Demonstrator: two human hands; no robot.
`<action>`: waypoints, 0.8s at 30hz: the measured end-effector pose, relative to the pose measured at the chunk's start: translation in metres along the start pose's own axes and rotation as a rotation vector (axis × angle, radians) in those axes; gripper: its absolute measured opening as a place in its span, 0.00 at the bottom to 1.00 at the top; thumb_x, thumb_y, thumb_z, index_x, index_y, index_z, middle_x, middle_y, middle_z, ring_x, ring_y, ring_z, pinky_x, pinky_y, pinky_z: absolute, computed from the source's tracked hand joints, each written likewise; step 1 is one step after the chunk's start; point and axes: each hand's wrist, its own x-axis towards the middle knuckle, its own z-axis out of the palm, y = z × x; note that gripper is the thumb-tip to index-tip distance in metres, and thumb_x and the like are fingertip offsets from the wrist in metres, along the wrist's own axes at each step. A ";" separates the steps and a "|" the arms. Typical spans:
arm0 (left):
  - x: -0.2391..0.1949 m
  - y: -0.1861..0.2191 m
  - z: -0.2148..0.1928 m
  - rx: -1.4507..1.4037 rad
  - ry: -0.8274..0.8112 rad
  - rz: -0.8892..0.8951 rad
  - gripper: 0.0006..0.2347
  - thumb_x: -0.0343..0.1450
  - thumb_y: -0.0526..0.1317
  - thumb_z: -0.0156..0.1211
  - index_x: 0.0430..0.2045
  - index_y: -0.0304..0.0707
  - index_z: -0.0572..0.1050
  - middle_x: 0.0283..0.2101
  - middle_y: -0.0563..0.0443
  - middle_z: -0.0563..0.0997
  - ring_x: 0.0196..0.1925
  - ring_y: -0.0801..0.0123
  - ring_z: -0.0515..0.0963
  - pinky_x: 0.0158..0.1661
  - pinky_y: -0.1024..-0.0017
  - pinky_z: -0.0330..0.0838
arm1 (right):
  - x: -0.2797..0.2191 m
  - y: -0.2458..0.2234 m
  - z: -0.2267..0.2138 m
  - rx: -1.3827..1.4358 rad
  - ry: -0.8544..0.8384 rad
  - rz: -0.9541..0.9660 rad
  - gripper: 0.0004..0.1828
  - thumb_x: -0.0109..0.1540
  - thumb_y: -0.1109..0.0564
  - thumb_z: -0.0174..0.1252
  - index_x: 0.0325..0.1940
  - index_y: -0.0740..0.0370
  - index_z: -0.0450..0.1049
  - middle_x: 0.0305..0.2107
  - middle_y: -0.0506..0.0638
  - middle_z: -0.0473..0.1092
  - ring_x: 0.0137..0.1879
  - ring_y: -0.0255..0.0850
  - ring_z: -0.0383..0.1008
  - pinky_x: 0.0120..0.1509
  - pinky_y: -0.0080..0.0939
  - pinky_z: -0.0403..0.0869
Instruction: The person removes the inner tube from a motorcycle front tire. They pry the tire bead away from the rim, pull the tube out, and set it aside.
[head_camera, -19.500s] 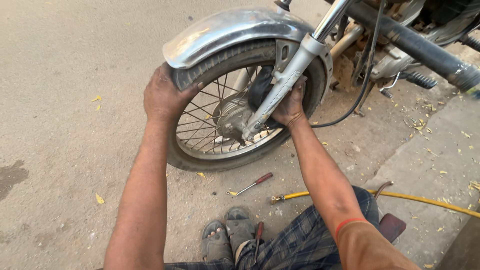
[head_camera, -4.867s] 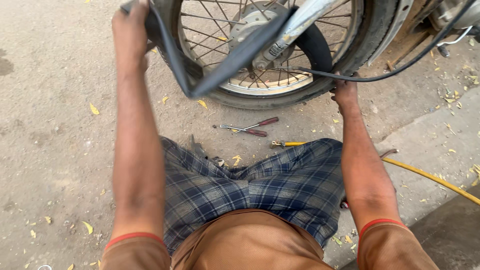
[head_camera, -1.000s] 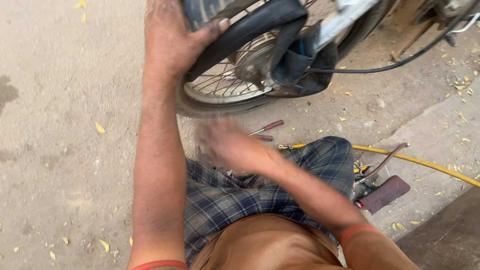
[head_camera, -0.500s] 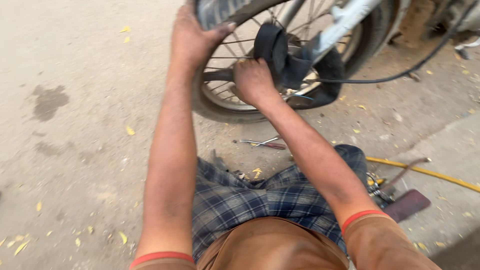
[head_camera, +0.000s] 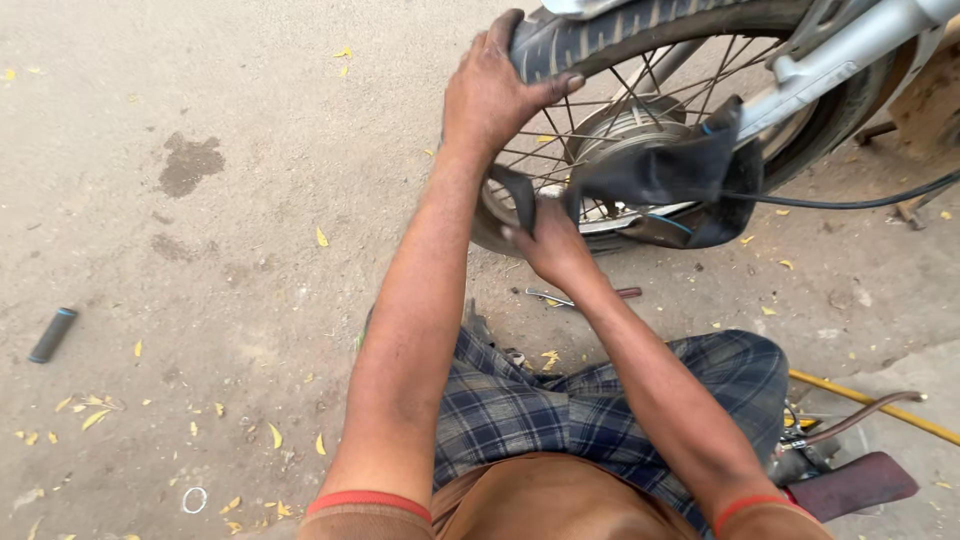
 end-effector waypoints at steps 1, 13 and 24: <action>0.002 -0.003 0.004 -0.001 0.032 0.015 0.48 0.53 0.70 0.74 0.61 0.37 0.66 0.55 0.39 0.78 0.57 0.50 0.79 0.54 0.57 0.75 | 0.005 -0.005 0.001 -0.068 0.160 -0.102 0.38 0.56 0.43 0.65 0.58 0.77 0.67 0.50 0.72 0.70 0.53 0.67 0.72 0.57 0.61 0.71; 0.014 -0.019 0.018 0.075 0.101 0.011 0.46 0.55 0.75 0.68 0.59 0.40 0.71 0.49 0.40 0.81 0.53 0.50 0.81 0.52 0.53 0.76 | 0.139 0.043 0.084 0.079 -0.078 -0.145 0.18 0.59 0.50 0.59 0.46 0.66 0.77 0.41 0.68 0.76 0.49 0.62 0.77 0.54 0.58 0.74; 0.054 -0.032 0.021 -0.024 0.156 0.011 0.29 0.59 0.67 0.70 0.36 0.38 0.83 0.34 0.39 0.86 0.37 0.51 0.86 0.41 0.57 0.80 | -0.139 0.069 0.000 -0.261 -0.251 0.122 0.26 0.63 0.51 0.57 0.64 0.63 0.68 0.44 0.66 0.74 0.52 0.60 0.75 0.55 0.58 0.74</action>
